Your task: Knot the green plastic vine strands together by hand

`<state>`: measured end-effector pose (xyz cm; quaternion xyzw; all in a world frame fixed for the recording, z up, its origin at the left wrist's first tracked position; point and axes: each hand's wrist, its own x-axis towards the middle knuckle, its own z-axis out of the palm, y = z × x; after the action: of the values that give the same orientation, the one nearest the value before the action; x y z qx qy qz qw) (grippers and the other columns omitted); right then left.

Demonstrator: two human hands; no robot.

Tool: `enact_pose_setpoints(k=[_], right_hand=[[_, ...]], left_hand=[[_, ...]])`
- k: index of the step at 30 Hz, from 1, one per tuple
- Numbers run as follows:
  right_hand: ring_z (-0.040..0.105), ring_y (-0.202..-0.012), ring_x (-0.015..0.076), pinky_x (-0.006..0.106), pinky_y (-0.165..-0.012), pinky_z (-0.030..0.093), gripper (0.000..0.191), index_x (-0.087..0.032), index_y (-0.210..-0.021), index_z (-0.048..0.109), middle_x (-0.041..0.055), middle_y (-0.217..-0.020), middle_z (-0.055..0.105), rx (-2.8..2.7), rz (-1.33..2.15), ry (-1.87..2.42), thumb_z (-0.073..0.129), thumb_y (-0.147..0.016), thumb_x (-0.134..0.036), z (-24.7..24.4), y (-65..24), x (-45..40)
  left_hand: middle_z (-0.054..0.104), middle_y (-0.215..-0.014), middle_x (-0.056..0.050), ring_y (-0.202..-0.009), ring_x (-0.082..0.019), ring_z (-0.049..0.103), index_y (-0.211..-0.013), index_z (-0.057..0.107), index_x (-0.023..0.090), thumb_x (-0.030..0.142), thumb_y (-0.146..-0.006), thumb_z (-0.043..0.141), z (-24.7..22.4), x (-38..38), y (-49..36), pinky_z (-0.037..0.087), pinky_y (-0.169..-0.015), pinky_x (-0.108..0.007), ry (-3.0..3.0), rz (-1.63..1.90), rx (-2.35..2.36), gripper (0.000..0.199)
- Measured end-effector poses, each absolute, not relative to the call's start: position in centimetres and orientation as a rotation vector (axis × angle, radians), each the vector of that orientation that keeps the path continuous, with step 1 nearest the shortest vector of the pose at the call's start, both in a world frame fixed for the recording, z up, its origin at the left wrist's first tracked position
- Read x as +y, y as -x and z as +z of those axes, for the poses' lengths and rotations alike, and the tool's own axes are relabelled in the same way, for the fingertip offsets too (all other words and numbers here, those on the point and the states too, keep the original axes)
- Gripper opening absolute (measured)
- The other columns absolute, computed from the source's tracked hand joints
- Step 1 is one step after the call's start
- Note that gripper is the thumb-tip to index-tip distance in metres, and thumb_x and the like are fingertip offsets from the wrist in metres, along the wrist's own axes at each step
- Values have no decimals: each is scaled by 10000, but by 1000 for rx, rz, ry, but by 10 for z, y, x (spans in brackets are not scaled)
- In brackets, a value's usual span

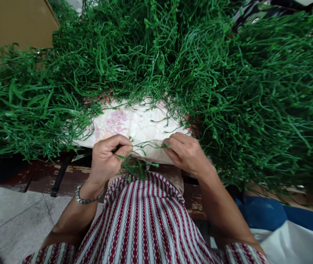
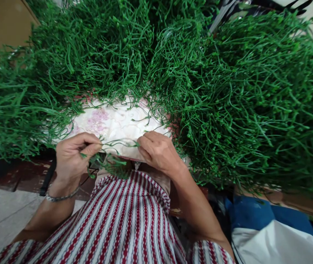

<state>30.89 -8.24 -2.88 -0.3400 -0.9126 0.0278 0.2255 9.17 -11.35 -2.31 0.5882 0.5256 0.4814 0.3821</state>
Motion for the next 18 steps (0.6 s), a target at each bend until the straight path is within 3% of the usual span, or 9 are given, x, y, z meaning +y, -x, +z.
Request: enact_pose_setpoints(k=[4,8,11,14,18], right_hand=[[526,-703,158,259,-641,408,150,-151,-852,566,55,-743,589,-2525,102,1056,435,-816,-87,-28,-323,-76],[528,-655,149,255,-613,417,102,-160,-821,542,42,-710,565,-2166,30,1330,449,-846,-128,-21,-331,-75],[528,-625,119,230,-597,425,104,-172,-867,539,19,-719,561,-2054,255,1210,449,-855,-122,-11,-323,-81],[568,-715,122,231,-646,446,148,-167,-933,557,38,-802,602,-2151,517,965,438,-862,-113,-11,-302,-88],[574,-730,120,223,-651,444,153,-131,-929,571,54,-790,616,-2134,547,942,425,-883,-134,-27,-281,-89]], left_hand=[[545,-561,47,-506,-62,422,-645,606,161,102,-709,607,-27,-103,-89,321,-489,-176,-1463,1173,1289,87],[529,-557,49,-510,-56,422,-644,600,155,100,-708,601,-31,-97,-95,320,-485,-167,-1387,1174,1252,85],[549,-574,37,-538,-65,455,-640,610,149,106,-702,607,-28,-98,-99,337,-504,-169,-1390,1112,1227,76],[568,-589,28,-550,-72,471,-649,622,148,122,-700,616,-27,-99,-104,350,-515,-173,-1355,1109,1205,57],[543,-557,33,-512,-66,444,-647,619,145,126,-678,634,-33,-98,-112,337,-484,-169,-1227,1134,1156,39]])
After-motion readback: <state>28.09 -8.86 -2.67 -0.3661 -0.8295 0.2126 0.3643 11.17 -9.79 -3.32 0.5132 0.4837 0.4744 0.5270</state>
